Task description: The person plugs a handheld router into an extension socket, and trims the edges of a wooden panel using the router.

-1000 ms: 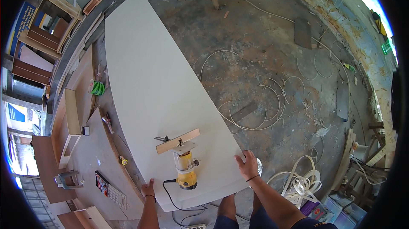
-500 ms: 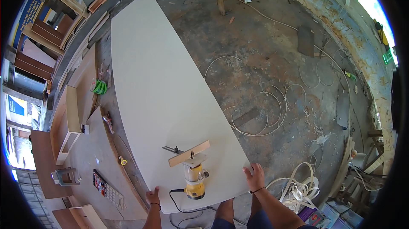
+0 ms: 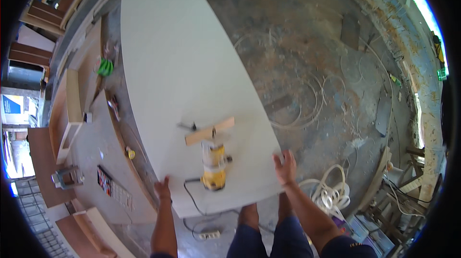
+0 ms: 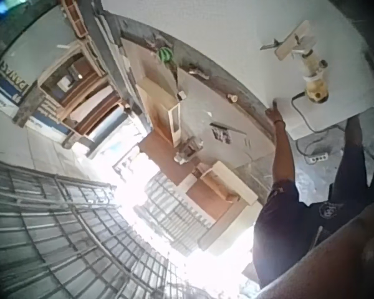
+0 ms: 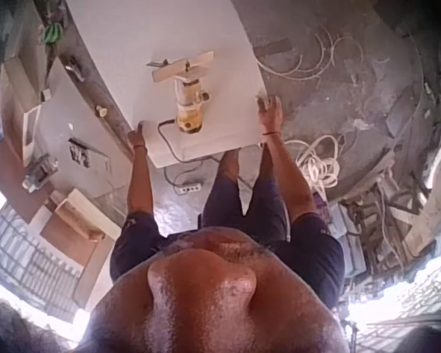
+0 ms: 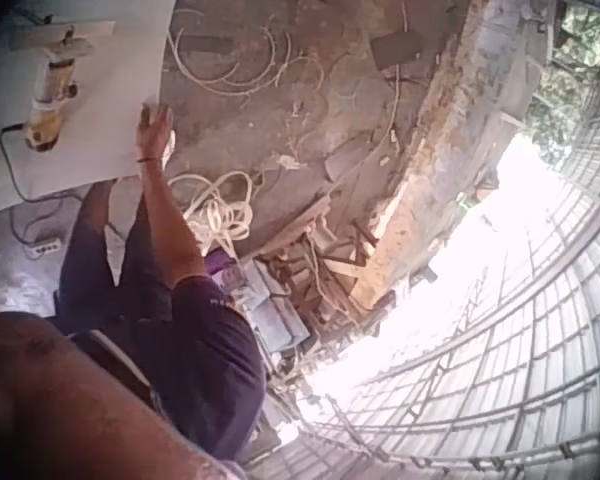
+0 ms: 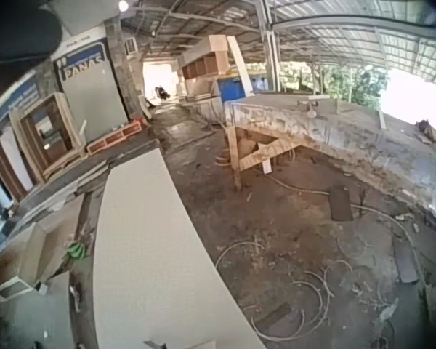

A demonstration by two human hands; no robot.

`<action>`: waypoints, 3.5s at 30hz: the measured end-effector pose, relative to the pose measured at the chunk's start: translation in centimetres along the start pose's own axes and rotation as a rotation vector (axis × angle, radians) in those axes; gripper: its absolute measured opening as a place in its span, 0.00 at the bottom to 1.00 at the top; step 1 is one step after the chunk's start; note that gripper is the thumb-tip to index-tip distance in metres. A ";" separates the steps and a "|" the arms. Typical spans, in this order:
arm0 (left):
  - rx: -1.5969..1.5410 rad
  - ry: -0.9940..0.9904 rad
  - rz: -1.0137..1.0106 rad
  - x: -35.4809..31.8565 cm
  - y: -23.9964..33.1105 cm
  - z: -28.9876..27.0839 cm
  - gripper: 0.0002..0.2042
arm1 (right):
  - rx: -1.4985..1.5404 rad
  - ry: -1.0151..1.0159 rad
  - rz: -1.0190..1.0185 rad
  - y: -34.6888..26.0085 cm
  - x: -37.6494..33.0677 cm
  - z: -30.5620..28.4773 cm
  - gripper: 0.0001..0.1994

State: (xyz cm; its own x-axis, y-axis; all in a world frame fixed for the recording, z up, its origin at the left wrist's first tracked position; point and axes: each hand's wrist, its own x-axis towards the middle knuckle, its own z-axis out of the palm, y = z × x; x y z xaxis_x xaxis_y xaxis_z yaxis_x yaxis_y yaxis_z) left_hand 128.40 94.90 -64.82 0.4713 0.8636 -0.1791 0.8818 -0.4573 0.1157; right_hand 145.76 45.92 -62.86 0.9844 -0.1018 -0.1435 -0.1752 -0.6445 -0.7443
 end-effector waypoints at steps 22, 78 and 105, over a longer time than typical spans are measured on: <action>-0.507 -0.276 0.478 -13.7 27.1 -6.5 0.41 | 0.172 -0.236 -0.202 -3.6 -10.5 -9.1 0.17; -1.351 -0.472 0.808 -51.2 34.5 -15.2 0.48 | 0.647 -1.156 0.103 7.0 -6.2 -28.4 0.30; -1.542 -0.553 0.761 -47.8 44.1 -10.7 0.24 | 0.479 -0.915 -0.645 5.1 7.5 -27.5 0.17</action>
State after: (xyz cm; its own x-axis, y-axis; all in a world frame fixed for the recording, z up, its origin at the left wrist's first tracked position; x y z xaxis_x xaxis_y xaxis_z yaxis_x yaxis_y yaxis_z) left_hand 144.53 35.71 -40.73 0.9564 0.2711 0.1085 -0.1634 0.1887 0.9684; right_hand 152.68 21.01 -49.83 0.5521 0.8301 0.0788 0.1629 -0.0147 -0.9865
